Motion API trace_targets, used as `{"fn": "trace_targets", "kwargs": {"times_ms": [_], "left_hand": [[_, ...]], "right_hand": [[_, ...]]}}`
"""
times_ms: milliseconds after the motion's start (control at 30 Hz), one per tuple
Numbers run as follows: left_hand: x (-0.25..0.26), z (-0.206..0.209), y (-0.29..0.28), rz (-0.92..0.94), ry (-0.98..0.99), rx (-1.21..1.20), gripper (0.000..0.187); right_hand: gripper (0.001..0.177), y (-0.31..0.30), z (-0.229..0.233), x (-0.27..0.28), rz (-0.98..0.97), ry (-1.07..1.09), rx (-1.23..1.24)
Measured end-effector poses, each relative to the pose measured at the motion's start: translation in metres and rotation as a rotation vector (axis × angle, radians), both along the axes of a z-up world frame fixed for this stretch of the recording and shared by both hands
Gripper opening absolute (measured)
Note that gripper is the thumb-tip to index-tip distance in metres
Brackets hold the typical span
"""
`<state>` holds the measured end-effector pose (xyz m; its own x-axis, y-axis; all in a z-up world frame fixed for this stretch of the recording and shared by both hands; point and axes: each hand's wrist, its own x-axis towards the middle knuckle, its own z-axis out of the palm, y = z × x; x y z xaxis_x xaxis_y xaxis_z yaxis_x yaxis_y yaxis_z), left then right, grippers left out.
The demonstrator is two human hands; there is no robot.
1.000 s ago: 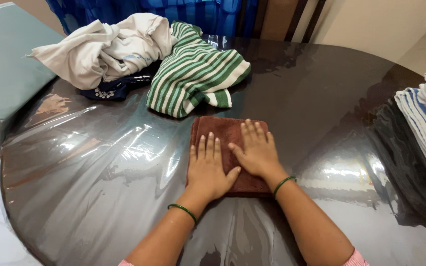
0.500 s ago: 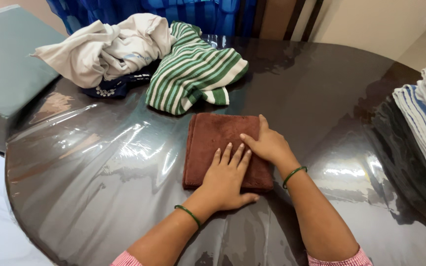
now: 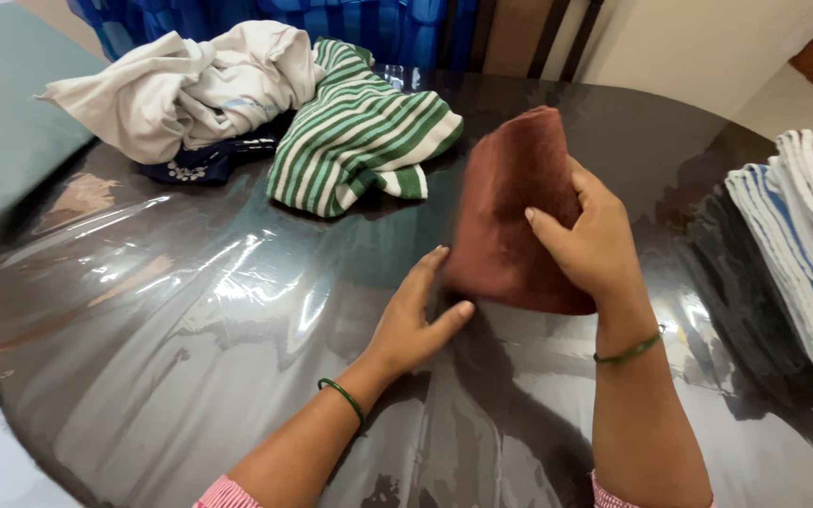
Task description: The person folds a light blue towel on a round table, then folds a brown towel, and finally begins to unfold a green and white striped towel. Each towel is smoothed and folded into a compact rectangle and placed on a growing stack.
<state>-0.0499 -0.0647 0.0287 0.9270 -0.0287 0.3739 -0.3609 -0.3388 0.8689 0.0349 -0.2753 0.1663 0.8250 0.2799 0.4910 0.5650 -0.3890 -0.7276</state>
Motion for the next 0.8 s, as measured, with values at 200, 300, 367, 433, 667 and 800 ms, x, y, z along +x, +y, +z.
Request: {"fn": "trace_targets", "kwargs": {"times_ms": [200, 300, 367, 433, 667, 800], "left_hand": [[0.016, -0.007, 0.001, -0.349, 0.254, -0.823, 0.081], [0.024, -0.011, 0.015, -0.235, 0.51, -1.02, 0.077], [0.028, -0.017, 0.022, -0.115, 0.587, -0.999, 0.079], [0.034, -0.024, 0.023, -0.018, 0.563, -0.885, 0.089], [0.042, -0.025, 0.029, 0.393, 0.166, -0.282, 0.101], [0.039, -0.009, 0.046, 0.576, -0.027, -0.093, 0.094]], "right_hand": [[0.068, 0.055, 0.014, -0.069, -0.132, -0.338, -0.708], [0.067, 0.063, -0.002, -0.074, 0.361, -0.216, -0.658], [0.059, 0.049, -0.009, -0.055, 0.242, -0.186, -0.618], [0.061, 0.029, -0.017, -0.023, 0.103, -0.043, -0.581], [0.089, 0.002, -0.085, 0.06, -0.072, 0.291, -0.816], [0.086, 0.003, -0.078, 0.051, -0.011, 0.405, -0.916]]}}
